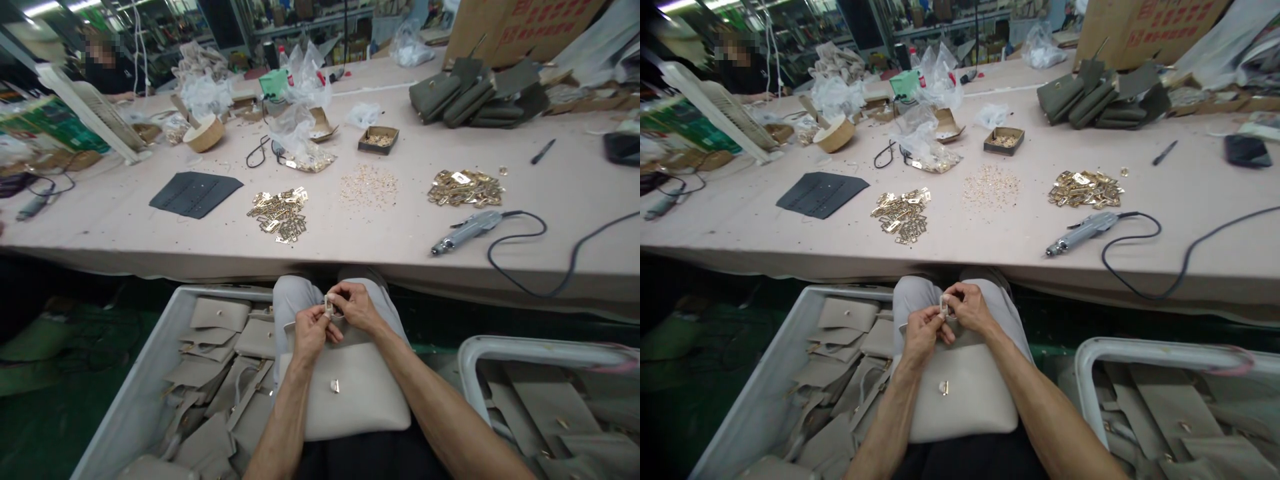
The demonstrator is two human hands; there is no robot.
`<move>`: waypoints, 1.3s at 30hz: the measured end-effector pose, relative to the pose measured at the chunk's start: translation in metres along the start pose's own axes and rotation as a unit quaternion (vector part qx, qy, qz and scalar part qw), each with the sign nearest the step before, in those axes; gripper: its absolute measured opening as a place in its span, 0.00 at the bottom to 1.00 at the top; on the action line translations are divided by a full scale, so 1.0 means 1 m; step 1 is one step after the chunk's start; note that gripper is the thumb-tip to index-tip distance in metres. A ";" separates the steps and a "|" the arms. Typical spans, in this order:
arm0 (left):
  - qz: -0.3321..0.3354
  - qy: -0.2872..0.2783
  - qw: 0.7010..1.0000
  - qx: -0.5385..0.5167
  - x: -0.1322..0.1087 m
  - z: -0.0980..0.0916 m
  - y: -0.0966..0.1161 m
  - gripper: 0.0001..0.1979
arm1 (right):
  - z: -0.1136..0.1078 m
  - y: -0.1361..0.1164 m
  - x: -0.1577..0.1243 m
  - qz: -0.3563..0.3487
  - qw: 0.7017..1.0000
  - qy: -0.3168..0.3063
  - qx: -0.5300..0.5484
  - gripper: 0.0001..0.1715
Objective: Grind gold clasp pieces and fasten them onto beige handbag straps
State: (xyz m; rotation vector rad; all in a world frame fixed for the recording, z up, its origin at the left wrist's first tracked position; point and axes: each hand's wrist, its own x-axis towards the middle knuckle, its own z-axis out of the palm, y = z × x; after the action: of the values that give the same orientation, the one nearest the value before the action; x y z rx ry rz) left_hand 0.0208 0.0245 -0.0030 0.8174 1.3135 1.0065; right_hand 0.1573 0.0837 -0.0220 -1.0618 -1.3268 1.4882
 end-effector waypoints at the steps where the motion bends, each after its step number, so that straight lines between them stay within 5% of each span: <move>1: -0.001 0.001 1.000 0.000 0.000 0.000 0.000 0.24 | -0.001 -0.001 0.000 0.002 1.000 -0.003 -0.001 0.15; 9: -0.006 0.034 0.999 0.019 0.005 0.000 -0.008 0.24 | -0.012 -0.012 0.002 -0.015 0.994 -0.100 -0.047 0.13; 23: -0.015 0.044 0.999 0.024 0.009 0.001 -0.012 0.23 | -0.011 -0.008 0.002 -0.020 0.991 -0.097 -0.087 0.14; 30: -0.026 0.045 0.998 0.019 0.009 0.002 -0.013 0.22 | -0.012 -0.007 0.002 -0.013 0.992 -0.121 -0.024 0.15; 39: -0.030 0.055 0.997 0.032 0.009 0.000 -0.014 0.17 | -0.009 -0.007 -0.001 -0.041 0.988 -0.105 -0.108 0.13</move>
State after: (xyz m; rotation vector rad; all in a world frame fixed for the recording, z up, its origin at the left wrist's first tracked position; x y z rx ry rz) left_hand 0.0227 0.0281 -0.0191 0.7745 1.4631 0.9778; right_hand 0.1670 0.0856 -0.0155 -0.9917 -1.6899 1.4502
